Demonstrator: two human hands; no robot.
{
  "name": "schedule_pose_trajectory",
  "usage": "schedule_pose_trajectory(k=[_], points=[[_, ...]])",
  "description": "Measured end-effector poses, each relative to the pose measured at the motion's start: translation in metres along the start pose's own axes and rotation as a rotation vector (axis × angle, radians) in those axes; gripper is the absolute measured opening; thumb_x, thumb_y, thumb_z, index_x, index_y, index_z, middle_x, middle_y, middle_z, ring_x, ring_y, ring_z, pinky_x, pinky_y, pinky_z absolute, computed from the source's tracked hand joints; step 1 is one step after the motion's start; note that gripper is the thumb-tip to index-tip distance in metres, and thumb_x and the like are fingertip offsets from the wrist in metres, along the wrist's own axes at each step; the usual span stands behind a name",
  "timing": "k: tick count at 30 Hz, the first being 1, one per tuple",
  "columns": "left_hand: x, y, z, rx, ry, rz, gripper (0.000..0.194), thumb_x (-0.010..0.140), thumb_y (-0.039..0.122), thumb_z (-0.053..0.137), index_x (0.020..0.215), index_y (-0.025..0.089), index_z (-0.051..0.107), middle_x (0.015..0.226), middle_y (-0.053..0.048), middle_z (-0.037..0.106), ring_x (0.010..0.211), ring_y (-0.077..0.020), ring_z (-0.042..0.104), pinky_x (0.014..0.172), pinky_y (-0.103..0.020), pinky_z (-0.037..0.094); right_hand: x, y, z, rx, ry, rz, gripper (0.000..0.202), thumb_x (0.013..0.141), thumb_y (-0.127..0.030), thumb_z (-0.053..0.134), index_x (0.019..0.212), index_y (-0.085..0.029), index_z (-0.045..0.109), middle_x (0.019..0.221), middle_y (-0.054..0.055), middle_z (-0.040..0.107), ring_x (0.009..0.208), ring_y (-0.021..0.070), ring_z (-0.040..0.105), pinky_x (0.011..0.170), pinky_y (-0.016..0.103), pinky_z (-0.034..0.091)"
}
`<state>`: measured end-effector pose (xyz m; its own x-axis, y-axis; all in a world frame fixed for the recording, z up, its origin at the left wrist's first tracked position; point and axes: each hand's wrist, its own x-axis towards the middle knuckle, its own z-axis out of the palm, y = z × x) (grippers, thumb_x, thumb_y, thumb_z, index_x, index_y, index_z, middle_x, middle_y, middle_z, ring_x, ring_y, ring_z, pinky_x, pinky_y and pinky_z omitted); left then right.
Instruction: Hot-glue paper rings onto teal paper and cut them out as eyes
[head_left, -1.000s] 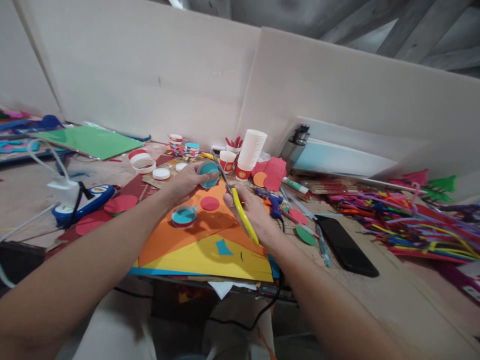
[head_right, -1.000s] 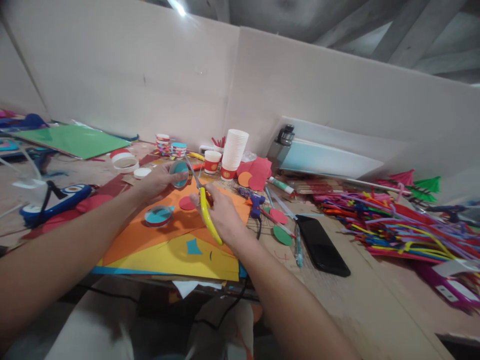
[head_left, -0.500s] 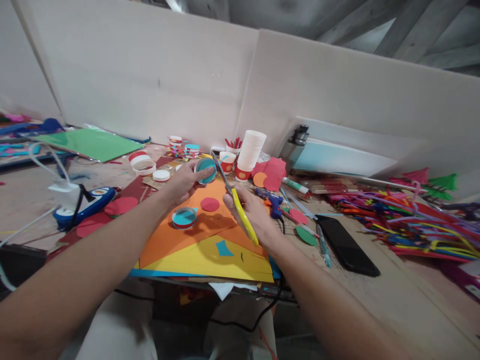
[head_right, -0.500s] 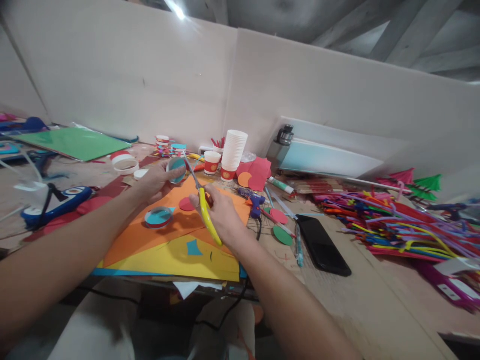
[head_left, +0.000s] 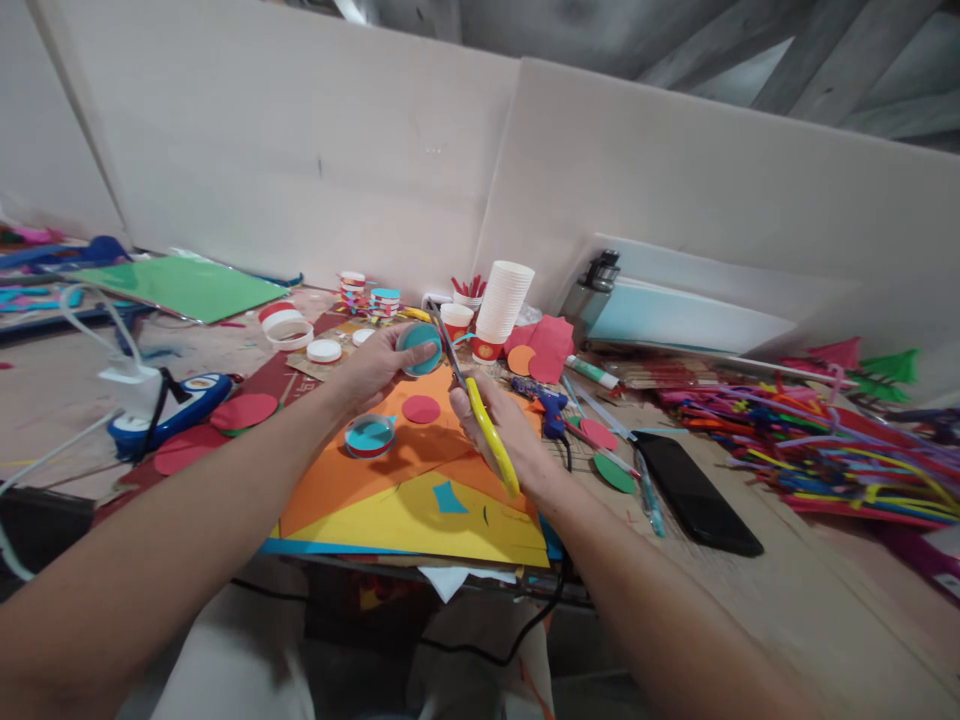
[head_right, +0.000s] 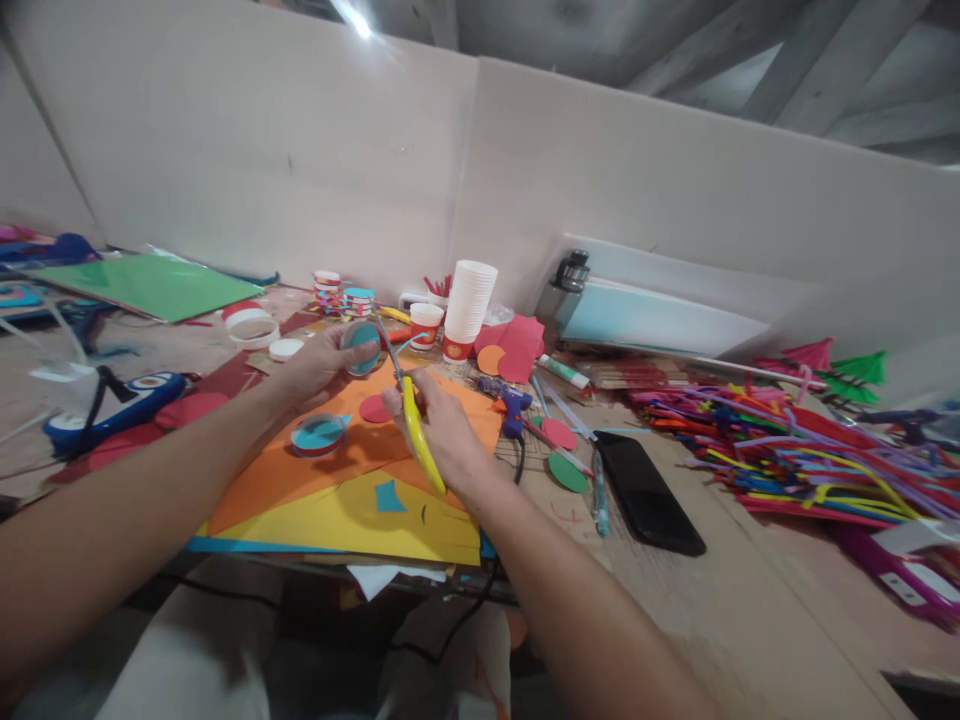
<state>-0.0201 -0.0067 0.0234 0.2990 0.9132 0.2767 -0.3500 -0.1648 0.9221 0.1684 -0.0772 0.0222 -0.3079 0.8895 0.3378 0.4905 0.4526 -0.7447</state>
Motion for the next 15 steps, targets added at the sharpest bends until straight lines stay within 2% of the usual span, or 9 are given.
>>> schedule_pose_trajectory(k=[7, 15], points=[[0.0002, -0.0013, 0.0015, -0.041, -0.002, -0.004, 0.037, 0.058, 0.034, 0.092, 0.078, 0.015, 0.067, 0.065, 0.003, 0.057, 0.058, -0.0064, 0.048, 0.051, -0.018, 0.036, -0.0001, -0.0010, -0.0013, 0.049, -0.019, 0.016, 0.033, 0.093, -0.055, 0.052, 0.087, -0.023, 0.047, 0.071, -0.004, 0.046, 0.063, 0.0114, 0.041, 0.058, 0.026, 0.033], [0.0004, -0.0028, 0.0016, -0.073, -0.003, -0.004, 0.039, 0.057, 0.034, 0.093, 0.081, 0.014, 0.069, 0.067, 0.002, 0.060, 0.059, -0.0063, 0.050, 0.052, -0.017, 0.038, -0.0010, -0.0006, -0.0015, 0.030, -0.014, 0.014, 0.032, 0.093, -0.054, 0.053, 0.087, -0.023, 0.047, 0.070, -0.004, 0.046, 0.062, 0.0116, 0.039, 0.058, 0.026, 0.031]])
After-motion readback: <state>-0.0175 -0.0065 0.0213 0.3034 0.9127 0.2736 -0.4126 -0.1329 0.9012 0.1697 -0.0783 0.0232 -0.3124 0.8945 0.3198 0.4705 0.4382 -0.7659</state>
